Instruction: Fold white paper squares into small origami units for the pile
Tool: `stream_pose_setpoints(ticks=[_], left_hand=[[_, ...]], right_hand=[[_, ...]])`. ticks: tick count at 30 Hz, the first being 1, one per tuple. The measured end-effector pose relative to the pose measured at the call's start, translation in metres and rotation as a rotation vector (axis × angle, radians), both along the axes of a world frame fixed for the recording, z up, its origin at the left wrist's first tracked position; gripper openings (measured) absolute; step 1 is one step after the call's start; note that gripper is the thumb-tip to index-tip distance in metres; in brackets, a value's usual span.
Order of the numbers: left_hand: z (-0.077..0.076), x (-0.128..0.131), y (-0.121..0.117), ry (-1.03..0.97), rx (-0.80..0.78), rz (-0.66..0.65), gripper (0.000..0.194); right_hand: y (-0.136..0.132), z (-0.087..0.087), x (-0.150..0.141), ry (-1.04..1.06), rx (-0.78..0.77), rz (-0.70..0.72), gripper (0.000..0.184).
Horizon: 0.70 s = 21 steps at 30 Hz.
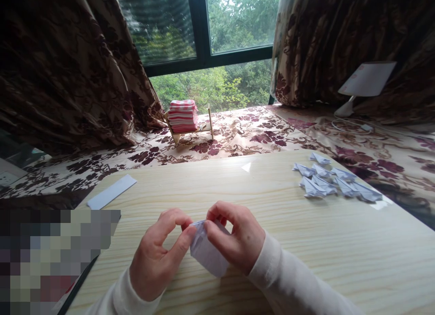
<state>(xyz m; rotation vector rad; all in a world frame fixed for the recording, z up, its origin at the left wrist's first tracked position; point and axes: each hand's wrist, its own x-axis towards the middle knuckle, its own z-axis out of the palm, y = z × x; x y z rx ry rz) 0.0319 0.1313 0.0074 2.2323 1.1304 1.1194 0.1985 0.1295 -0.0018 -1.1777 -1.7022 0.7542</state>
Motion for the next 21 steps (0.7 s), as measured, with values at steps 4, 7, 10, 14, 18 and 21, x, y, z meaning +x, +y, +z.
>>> stream_pose_setpoints(ticks=[4, 7, 10, 14, 18, 21], left_hand=[[-0.0002, 0.0, 0.0015, -0.001, 0.013, -0.038, 0.014], [-0.0007, -0.0001, 0.0028, -0.001, 0.029, -0.038, 0.014], [-0.0009, -0.0009, 0.0033, 0.006, 0.03, -0.05, 0.014], [-0.0003, -0.0024, 0.0028, 0.011, 0.022, -0.039, 0.016], [0.0008, -0.0026, 0.0025, 0.021, 0.019, -0.013, 0.017], [0.0012, -0.0017, 0.0023, 0.029, 0.023, -0.01, 0.017]], right_hand=[[-0.0009, 0.0039, -0.0002, -0.012, -0.001, 0.007, 0.013], [-0.0012, 0.0057, 0.0, -0.026, 0.0, 0.025, 0.012], [-0.001, 0.0057, 0.0005, -0.048, 0.005, 0.041, 0.012], [-0.0001, 0.0057, 0.001, -0.054, 0.027, 0.052, 0.012], [0.0002, 0.0061, 0.0004, -0.015, 0.035, 0.064, 0.008], [-0.0006, 0.0025, -0.0012, 0.009, 0.022, 0.069, 0.007]])
